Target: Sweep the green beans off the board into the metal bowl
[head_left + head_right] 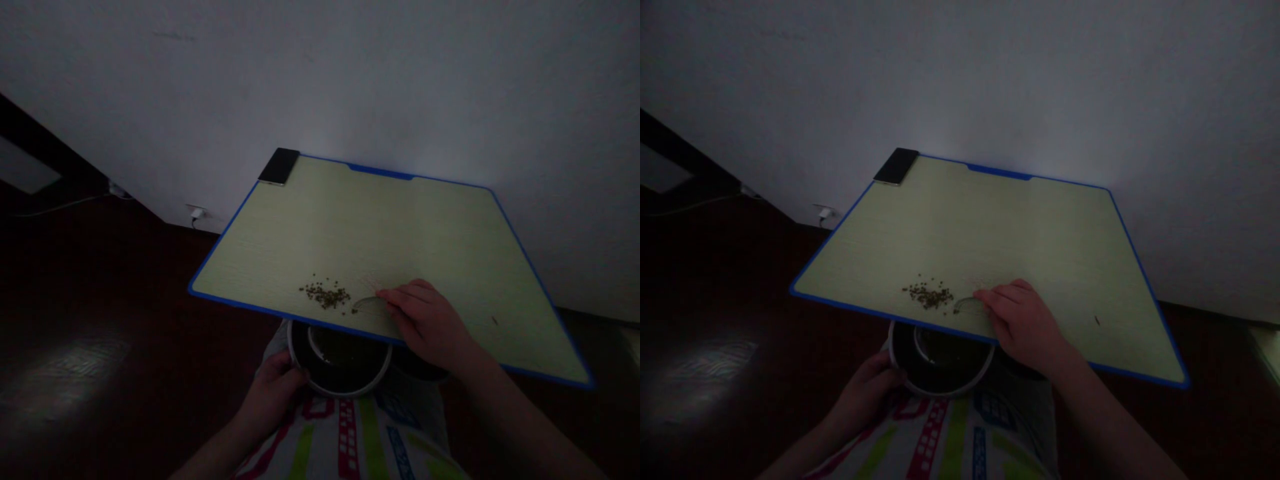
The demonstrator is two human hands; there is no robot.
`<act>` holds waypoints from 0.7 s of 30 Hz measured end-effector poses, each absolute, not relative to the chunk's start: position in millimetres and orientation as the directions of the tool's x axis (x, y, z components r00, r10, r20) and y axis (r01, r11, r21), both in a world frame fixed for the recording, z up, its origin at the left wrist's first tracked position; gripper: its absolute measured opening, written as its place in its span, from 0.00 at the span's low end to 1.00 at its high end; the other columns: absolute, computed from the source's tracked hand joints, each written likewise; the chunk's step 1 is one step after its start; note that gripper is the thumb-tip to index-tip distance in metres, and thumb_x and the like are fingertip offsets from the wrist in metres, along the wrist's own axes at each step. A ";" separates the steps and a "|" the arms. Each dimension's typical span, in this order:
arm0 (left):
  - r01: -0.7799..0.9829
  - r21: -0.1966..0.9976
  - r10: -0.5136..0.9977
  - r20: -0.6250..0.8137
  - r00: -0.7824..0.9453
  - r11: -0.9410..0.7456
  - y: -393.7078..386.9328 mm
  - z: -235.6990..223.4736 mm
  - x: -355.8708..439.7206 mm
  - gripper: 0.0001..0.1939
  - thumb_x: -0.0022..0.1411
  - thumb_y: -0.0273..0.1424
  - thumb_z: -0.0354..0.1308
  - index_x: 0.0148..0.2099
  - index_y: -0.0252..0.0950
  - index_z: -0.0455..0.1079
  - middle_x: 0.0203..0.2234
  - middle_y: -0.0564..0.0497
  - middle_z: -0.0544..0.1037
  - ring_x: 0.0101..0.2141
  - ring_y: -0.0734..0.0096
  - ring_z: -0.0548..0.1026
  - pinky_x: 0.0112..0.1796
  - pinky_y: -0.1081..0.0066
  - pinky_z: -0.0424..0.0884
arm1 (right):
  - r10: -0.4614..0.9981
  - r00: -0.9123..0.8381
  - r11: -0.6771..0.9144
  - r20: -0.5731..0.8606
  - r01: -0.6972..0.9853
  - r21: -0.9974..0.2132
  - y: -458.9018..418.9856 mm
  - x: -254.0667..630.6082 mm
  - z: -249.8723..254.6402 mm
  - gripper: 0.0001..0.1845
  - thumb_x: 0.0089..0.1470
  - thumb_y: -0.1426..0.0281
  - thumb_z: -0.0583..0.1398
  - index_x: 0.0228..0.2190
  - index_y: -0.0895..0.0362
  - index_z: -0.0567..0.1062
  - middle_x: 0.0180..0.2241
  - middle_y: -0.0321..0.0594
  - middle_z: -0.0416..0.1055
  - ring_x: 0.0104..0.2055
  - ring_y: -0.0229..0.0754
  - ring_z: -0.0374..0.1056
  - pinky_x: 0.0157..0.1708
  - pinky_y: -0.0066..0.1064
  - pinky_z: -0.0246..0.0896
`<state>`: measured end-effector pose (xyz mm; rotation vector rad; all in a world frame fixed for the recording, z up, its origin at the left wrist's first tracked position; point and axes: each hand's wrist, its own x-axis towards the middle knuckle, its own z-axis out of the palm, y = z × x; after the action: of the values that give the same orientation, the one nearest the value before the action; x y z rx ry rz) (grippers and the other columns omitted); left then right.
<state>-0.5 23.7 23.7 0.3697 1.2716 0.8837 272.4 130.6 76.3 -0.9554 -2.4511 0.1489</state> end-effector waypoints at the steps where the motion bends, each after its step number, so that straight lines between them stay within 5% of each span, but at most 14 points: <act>1: -0.370 0.684 0.745 -0.667 0.031 0.628 23.8 24.5 -0.3 0.02 0.39 0.29 0.68 0.22 0.37 0.81 0.16 0.54 0.80 0.22 0.68 0.73 0.28 0.71 0.69 | 0.660 -0.628 0.748 0.413 0.603 -0.277 129.9 272.4 76.6 0.15 0.70 0.76 0.56 0.50 0.58 0.80 0.37 0.46 0.85 0.36 0.46 0.79 0.40 0.42 0.73; 21: -0.365 0.680 0.737 -0.675 0.029 0.636 23.6 27.3 0.7 0.04 0.39 0.28 0.68 0.23 0.37 0.84 0.17 0.54 0.82 0.21 0.69 0.73 0.27 0.72 0.68 | 0.651 -0.626 0.755 0.429 0.590 -0.286 126.8 265.4 73.2 0.16 0.69 0.77 0.56 0.49 0.60 0.82 0.38 0.48 0.85 0.37 0.46 0.79 0.42 0.41 0.73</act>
<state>0.7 23.6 27.3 0.3615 1.2806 0.8789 265.4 126.8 73.2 -0.9340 -2.4356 0.1587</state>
